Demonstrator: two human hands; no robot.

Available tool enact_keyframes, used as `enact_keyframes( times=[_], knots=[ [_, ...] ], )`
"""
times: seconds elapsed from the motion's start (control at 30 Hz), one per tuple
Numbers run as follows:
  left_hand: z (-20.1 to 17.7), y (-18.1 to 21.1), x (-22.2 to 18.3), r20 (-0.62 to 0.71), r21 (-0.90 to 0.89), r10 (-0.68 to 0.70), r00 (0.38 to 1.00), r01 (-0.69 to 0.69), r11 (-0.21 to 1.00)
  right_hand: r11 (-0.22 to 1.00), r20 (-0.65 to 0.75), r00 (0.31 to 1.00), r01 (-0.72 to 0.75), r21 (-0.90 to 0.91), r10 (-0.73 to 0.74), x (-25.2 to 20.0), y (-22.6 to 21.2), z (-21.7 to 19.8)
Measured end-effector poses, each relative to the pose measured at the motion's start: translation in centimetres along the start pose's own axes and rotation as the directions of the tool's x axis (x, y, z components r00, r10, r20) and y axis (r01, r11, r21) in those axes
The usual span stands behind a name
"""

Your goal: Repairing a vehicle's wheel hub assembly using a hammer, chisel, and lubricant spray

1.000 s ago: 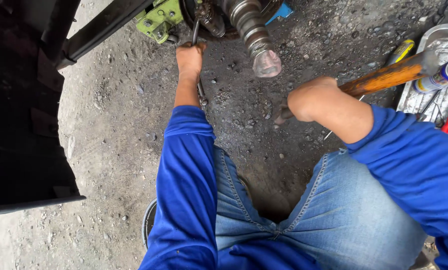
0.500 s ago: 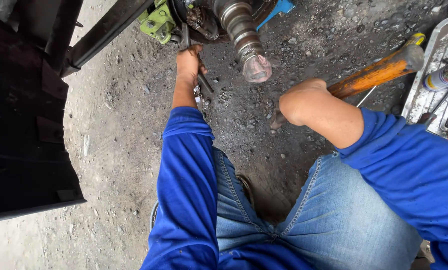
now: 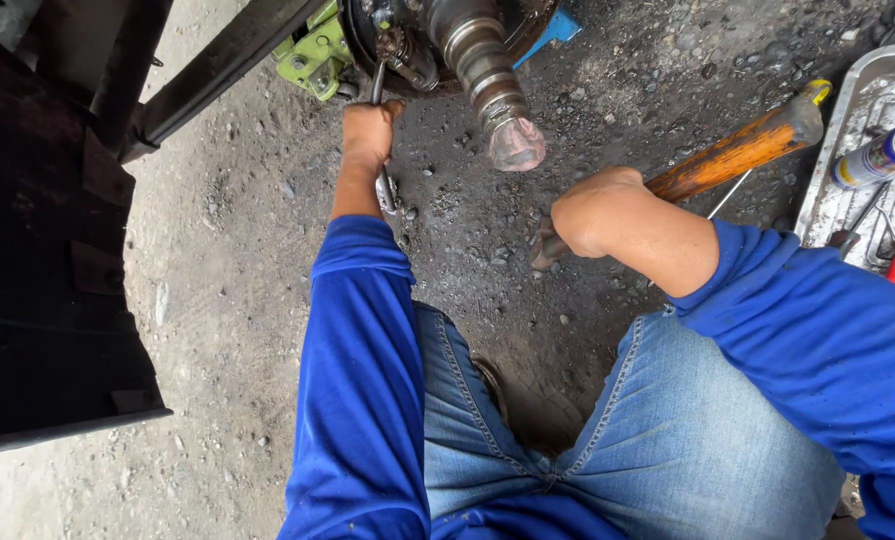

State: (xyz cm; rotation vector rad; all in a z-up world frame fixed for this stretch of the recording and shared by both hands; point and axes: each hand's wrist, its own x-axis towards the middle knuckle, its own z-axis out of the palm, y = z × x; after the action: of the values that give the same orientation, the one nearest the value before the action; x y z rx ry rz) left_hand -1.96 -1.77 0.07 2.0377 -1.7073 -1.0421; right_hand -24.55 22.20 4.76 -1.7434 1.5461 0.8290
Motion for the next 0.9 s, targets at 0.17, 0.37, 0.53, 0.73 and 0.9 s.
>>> enact_keyframes(
  times=[0.17, 0.37, 0.53, 0.73, 0.9],
  knots=[
    [-0.1, 0.0, -0.1, -0.089, 0.086, 0.046, 0.995, -0.039, 0.996, 1.000, -0.011, 1.000, -0.018, 0.008, 0.018, -2.3, -1.4, -1.0],
    [2.0, -3.2, 5.1, -0.212, 0.097, 0.165, 0.963, -0.147, 0.984, 1.000, 0.009, 1.000, -0.017, -0.003, 0.017, -3.0, -3.1, -1.4],
    [-0.1, 0.0, 0.6, -0.097, 0.012, 0.034, 0.995, -0.033, 0.999, 0.999, -0.018, 0.999, -0.041, -0.008, 0.041, -2.3, -5.6, -1.9],
    [0.3, -1.2, 2.9, -0.064, 0.068, 0.123, 0.990, -0.119, 0.991, 0.991, -0.148, 0.986, -0.060, 0.117, 0.077, 3.6, -9.8, -1.5],
    [2.7, -3.2, 5.5, -0.048, 0.103, 0.177, 0.983, -0.171, 0.980, 0.956, -0.324, 0.932, -0.063, 0.287, 0.159, 8.5, -13.0, 0.2]
  ],
)
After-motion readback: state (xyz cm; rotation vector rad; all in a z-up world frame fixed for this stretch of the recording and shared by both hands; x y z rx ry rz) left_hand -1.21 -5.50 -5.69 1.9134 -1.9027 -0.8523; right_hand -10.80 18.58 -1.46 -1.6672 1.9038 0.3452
